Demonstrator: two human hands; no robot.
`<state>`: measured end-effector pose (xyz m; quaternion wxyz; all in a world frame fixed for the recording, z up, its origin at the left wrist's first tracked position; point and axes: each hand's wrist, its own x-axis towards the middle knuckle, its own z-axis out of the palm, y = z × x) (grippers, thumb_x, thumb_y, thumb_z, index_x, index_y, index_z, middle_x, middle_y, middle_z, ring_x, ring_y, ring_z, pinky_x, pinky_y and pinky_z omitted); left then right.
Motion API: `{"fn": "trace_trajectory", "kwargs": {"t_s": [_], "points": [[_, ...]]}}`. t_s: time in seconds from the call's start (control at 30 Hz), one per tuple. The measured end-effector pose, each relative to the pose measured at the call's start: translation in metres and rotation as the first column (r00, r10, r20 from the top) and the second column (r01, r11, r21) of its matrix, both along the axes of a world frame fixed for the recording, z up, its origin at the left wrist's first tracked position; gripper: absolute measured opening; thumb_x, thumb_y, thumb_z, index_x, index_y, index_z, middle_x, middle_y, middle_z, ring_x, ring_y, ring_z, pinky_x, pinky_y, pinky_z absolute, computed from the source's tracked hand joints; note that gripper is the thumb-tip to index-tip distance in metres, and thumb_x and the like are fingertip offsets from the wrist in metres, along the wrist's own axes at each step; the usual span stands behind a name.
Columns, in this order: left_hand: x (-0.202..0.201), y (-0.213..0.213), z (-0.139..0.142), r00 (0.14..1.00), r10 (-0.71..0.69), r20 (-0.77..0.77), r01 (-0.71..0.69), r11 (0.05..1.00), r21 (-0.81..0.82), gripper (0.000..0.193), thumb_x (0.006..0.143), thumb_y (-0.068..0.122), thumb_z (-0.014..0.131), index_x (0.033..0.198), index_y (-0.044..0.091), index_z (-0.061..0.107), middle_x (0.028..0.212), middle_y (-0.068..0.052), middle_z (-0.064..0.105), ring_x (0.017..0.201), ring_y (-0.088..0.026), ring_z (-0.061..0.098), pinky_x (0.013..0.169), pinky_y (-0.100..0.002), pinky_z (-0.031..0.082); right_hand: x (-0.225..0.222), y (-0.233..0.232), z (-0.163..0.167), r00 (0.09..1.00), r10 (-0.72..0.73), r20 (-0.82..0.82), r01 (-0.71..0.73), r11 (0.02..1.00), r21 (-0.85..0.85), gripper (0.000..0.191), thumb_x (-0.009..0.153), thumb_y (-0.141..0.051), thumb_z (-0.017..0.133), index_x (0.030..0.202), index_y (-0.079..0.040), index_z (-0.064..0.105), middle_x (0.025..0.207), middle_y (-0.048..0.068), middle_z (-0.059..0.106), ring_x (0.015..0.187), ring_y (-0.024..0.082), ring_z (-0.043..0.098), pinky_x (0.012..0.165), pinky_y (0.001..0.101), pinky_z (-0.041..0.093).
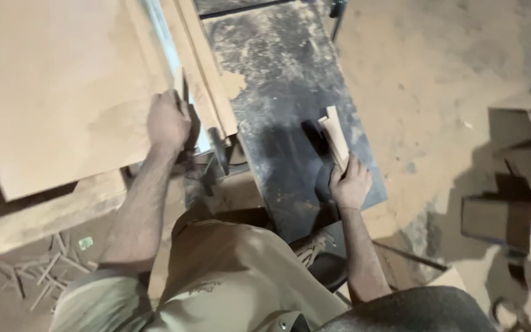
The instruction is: The person cuts small wooden strips into shorter pieces on a table saw, feeding each strip along the fence by hand and stacking the cut pieces on the side table. They gather the finished pieces, scoop more from a blue bin, and continue cutting and stacking the sticks.
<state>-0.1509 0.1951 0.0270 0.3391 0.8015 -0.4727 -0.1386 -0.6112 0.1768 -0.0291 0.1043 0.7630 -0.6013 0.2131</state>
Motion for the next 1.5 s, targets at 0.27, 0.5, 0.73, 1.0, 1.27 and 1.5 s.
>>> {"fn": "trace_trajectory", "kwargs": {"t_s": [0.27,0.5,0.73,1.0,1.27,1.5], "points": [[0.006,0.000,-0.057,0.990,-0.139,-0.014,0.139,0.990,-0.011,0.028,0.089,0.020,0.074,0.109,0.000,0.072,0.105,-0.029,0.064,0.098,-0.046,0.063,0.089,-0.051,0.053,0.009,-0.011,0.008,0.995,0.077,0.066,-0.074,0.997,-0.035,0.050,0.098,-0.030,0.070,0.137,0.000,0.061,0.119,0.022,0.065,0.108,0.044,0.059,0.095,0.0535,0.048],[0.013,0.004,-0.057,0.986,-0.135,-0.096,0.137,0.991,0.006,0.056,0.079,0.009,0.069,0.134,0.007,0.064,0.121,-0.025,0.059,0.108,-0.042,0.061,0.094,-0.044,0.051,0.008,-0.010,0.006,0.995,0.077,0.071,-0.075,0.997,-0.025,0.052,0.094,-0.031,0.072,0.135,-0.001,0.061,0.117,0.024,0.065,0.106,0.045,0.059,0.093,0.0544,0.047],[0.009,0.011,-0.067,0.985,-0.065,-0.162,0.051,0.995,-0.087,0.037,0.094,0.014,0.070,0.130,0.003,0.068,0.125,-0.022,0.062,0.114,-0.040,0.062,0.103,-0.044,0.051,0.007,-0.011,0.008,0.990,0.124,0.063,-0.122,0.992,-0.037,0.052,0.095,-0.030,0.073,0.135,-0.001,0.060,0.115,0.023,0.064,0.105,0.044,0.059,0.093,0.0540,0.047],[-0.008,0.009,-0.045,0.995,0.052,-0.084,-0.047,0.997,0.057,0.033,0.081,0.010,0.071,0.111,-0.003,0.067,0.115,-0.027,0.061,0.103,-0.044,0.063,0.093,-0.048,0.054,0.002,-0.012,0.002,0.988,0.127,0.085,-0.122,0.991,-0.061,0.050,0.095,-0.029,0.074,0.134,-0.001,0.061,0.113,0.022,0.065,0.104,0.043,0.059,0.092,0.0534,0.048],[-0.048,0.146,-0.049,0.974,0.093,-0.208,-0.103,0.994,-0.037,0.051,0.086,0.010,0.061,0.136,0.004,0.055,0.105,-0.028,0.061,0.091,-0.046,0.061,0.073,-0.053,0.052,-0.013,-0.028,-0.022,0.980,0.178,0.091,-0.178,0.984,-0.013,0.044,0.097,-0.031,0.075,0.122,0.004,0.067,0.091,0.022,0.066,0.080,0.044,0.064,0.070,0.0515,0.051],[-0.118,0.350,-0.168,0.745,0.430,-0.510,-0.520,0.853,-0.039,0.064,0.093,0.008,0.051,0.155,0.008,0.034,0.103,-0.026,0.061,0.082,-0.039,0.059,0.068,-0.048,0.051,-0.016,-0.051,-0.041,0.987,0.157,-0.017,-0.157,0.988,0.009,0.053,0.096,-0.035,0.081,0.126,0.007,0.067,0.092,0.026,0.069,0.079,0.043,0.066,0.071,0.0527,0.053]]}}
